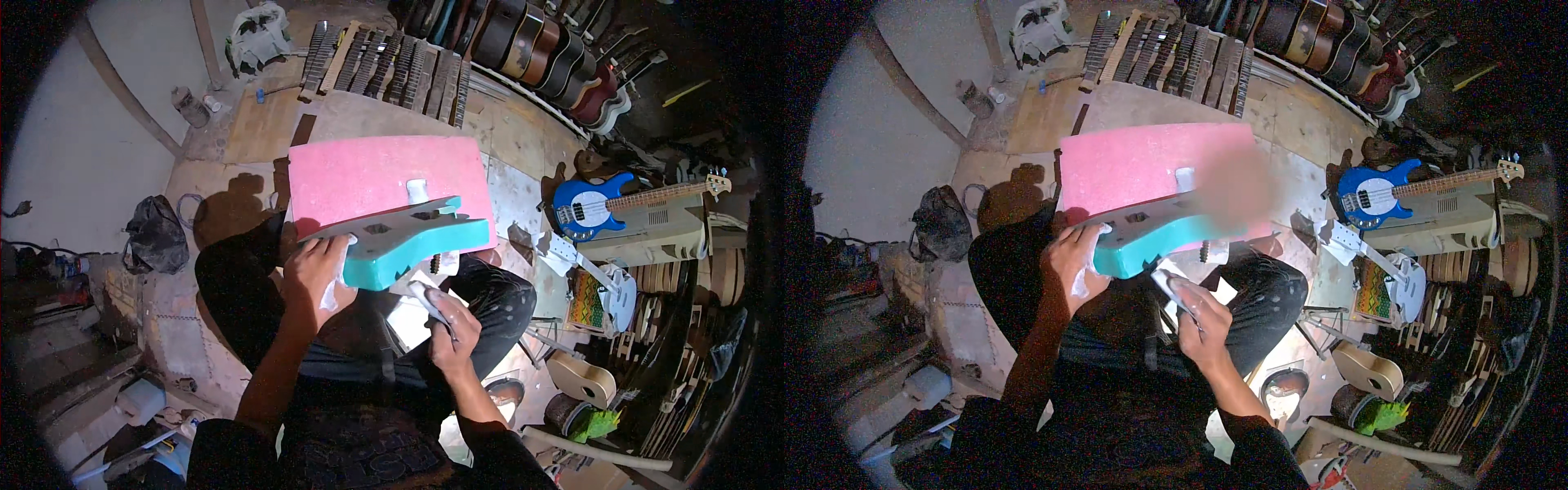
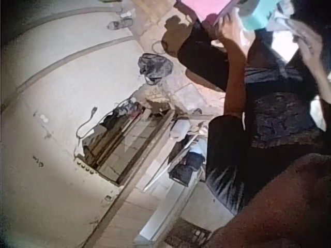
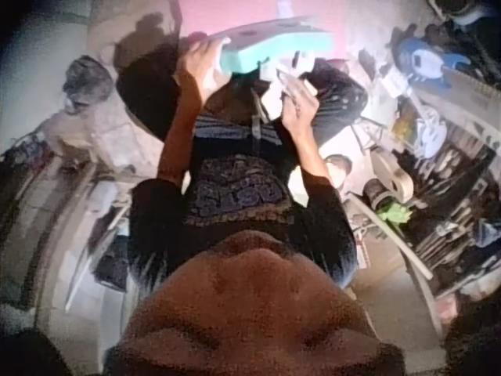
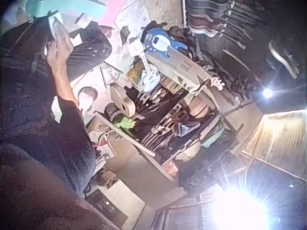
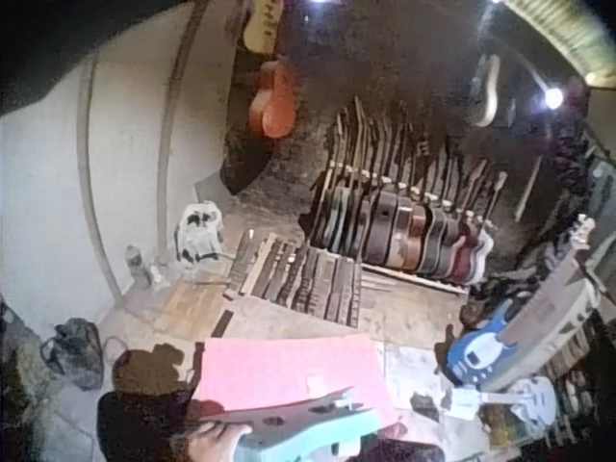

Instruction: The person sands the surface of a turquoise electric guitar body using a sanding block and a white cloth.

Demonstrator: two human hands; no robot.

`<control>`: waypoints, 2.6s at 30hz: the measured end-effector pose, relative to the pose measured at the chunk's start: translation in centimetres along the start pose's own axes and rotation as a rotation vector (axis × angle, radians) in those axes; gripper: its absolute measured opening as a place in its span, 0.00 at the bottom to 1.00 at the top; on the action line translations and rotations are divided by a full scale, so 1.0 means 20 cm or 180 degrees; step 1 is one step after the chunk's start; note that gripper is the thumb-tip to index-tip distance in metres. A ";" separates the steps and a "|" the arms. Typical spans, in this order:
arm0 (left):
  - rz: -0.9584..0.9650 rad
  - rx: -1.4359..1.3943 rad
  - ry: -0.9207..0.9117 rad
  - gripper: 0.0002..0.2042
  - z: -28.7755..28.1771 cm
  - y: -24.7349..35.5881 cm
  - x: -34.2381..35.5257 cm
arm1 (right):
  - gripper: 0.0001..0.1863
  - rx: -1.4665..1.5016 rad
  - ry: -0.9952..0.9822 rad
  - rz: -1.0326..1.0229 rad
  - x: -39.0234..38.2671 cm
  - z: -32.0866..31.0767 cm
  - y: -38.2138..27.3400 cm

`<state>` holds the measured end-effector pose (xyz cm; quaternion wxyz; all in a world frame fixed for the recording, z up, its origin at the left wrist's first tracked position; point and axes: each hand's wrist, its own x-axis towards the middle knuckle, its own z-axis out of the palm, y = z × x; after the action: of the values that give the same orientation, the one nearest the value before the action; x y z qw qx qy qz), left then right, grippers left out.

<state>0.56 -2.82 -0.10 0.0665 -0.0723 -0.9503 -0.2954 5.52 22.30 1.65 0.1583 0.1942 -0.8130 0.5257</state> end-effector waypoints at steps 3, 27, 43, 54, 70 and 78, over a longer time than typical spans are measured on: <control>-0.0179 -0.0032 -0.0104 0.24 -0.02 -0.01 0.05 | 0.34 -0.0345 -0.0305 0.0535 -0.01 0.06 -0.05; -0.0221 0.0061 0.0310 0.26 0.01 -0.04 0.11 | 0.36 -0.0013 -0.0808 0.0526 0.23 0.24 0.05; 0.0697 -0.0511 0.1358 0.33 0.09 -0.24 0.09 | 0.25 0.0303 0.0822 0.2755 0.16 -0.16 0.79; 0.0442 -0.1804 0.2596 0.48 0.31 -0.26 0.05 | 0.29 0.0735 0.0883 0.2537 0.11 -0.03 0.89; -0.0762 -0.3448 0.2191 0.16 0.26 -0.30 0.24 | 0.23 0.0819 0.0500 0.2689 0.08 0.01 0.98; 0.0386 -0.2323 0.1401 0.21 -0.36 0.18 0.49 | 0.24 0.0642 0.0983 0.2670 0.16 -0.07 0.81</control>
<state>-7.77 -3.04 9.33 0.2549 -0.0820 -0.7407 -0.6162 -5.05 29.08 -9.28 0.0314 -0.2180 -0.7329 0.6437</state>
